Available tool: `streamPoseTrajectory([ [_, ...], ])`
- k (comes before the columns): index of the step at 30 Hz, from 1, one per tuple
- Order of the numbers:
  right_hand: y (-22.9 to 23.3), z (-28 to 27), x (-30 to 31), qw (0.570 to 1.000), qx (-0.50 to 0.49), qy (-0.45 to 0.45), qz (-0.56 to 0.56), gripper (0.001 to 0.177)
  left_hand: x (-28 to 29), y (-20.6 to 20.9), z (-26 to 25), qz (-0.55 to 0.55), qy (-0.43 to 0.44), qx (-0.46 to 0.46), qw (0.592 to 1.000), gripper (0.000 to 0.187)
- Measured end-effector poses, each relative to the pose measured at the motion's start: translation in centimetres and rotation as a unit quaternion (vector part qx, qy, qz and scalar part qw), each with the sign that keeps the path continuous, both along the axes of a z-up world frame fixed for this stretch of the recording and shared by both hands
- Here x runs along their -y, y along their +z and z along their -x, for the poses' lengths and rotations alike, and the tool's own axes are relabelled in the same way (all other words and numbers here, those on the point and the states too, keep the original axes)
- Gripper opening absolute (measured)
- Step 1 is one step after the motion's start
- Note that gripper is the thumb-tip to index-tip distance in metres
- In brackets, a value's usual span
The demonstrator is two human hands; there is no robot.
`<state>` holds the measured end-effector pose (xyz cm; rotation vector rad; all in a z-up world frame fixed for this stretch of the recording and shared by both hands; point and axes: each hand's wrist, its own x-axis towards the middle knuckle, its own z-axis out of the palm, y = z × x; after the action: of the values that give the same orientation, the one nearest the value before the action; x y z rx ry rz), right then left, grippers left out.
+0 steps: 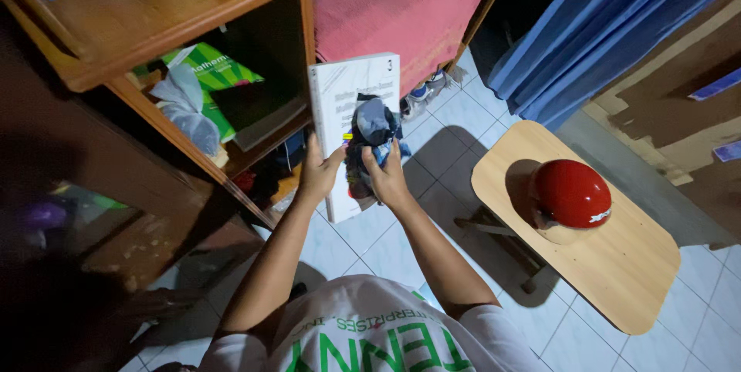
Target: The person wipes a red helmet and two books with a patterned cloth. They retrieve the helmet from a shelf, wipe it thoroughly, and place it on a small table. Then they take two books from the shelf, wipe each cover, and place them on the table next to the helmet.
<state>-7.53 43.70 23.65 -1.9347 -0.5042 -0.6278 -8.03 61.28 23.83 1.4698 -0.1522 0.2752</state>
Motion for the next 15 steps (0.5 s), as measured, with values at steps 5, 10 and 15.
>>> streamPoseTrajectory([
  [5,0.1,-3.0,-0.7,0.951,-0.237,-0.003,-0.2,0.06,-0.3,0.8,-2.4,0.075,-0.035,0.002,0.997,0.058],
  [10,3.7,-5.2,1.8,0.869,-0.226,0.061,-0.436,0.06,-0.5,0.6,-5.4,0.234,-0.093,-0.092,0.963,0.064],
  [15,7.0,-10.2,5.5,0.827,-0.234,0.05,-0.508,0.055,1.2,-0.8,-11.2,0.217,-0.066,-0.072,0.971,0.061],
])
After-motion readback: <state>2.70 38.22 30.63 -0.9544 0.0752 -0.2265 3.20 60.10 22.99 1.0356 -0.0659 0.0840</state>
